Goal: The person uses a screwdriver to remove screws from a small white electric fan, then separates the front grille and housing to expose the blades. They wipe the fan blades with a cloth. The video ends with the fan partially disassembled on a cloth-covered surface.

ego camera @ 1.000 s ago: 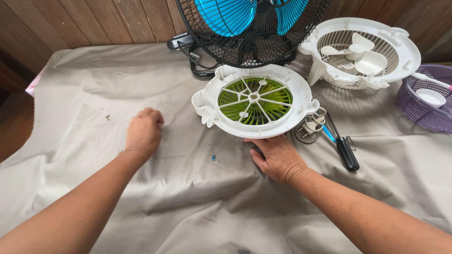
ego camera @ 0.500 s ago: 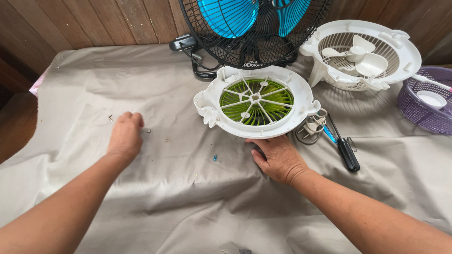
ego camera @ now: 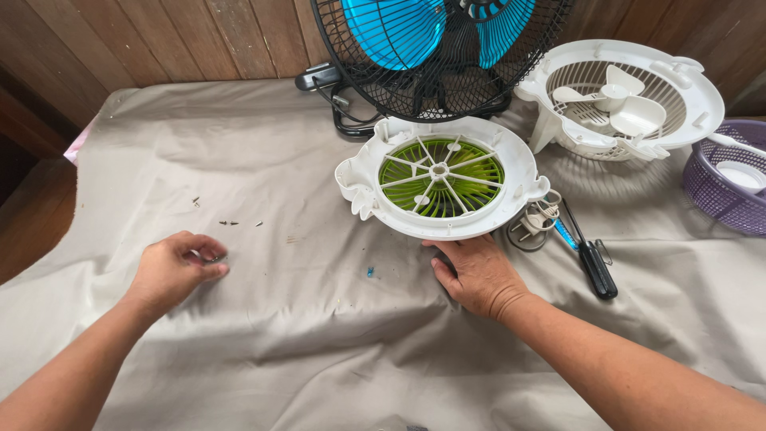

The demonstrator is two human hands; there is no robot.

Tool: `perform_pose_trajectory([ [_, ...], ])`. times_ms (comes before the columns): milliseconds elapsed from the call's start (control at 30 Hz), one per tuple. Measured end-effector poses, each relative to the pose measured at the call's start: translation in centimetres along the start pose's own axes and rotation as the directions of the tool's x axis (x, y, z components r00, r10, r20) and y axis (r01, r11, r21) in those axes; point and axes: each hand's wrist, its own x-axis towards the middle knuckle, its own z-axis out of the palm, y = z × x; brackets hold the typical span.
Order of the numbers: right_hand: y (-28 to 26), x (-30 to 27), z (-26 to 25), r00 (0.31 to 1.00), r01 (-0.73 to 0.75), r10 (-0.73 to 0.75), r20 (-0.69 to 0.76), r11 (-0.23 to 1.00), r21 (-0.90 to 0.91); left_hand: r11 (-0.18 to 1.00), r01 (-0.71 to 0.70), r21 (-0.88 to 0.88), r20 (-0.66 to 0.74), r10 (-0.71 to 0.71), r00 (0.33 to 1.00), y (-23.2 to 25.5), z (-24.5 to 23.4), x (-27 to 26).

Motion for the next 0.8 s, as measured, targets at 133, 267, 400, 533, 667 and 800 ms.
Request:
perform_pose_trajectory([
  [133, -0.1, 0.0, -0.2, 0.999, 0.028, -0.028, -0.018, 1.0, -0.011, 0.999, 0.04, 0.011, -0.033, -0.04, 0.999, 0.3, 0.2, 0.3],
  [267, -0.3, -0.1, -0.1, 1.0, 0.011, -0.011, -0.028, 1.0, -0.006, 0.999, -0.006, 0.046, -0.048, 0.008, 0.999, 1.4, 0.9, 2.6],
  [400, -0.2, 0.0, -0.2, 1.0, 0.009, -0.009, -0.019, 1.0, 0.0, 0.986, -0.138, 0.089, -0.078, 0.145, 0.986, 2.7, 2.1, 4.9],
  [533, -0.1, -0.1, 0.0, 0.998, 0.04, -0.04, -0.051, 0.999, -0.001, 0.93, -0.195, 0.313, -0.131, 0.245, 0.961, 2.9, 2.2, 5.5],
  [667, 0.1, -0.2, 0.0, 0.998, 0.034, -0.033, -0.054, 0.999, 0.009, 0.938, -0.193, 0.288, -0.141, 0.241, 0.96, 3.7, 2.0, 5.5],
  [800, 0.0, -0.1, 0.0, 0.999, 0.038, -0.038, -0.039, 0.999, 0.016, 0.882, -0.373, 0.288, -0.039, 0.4, 0.915, 4.4, 3.9, 4.9],
])
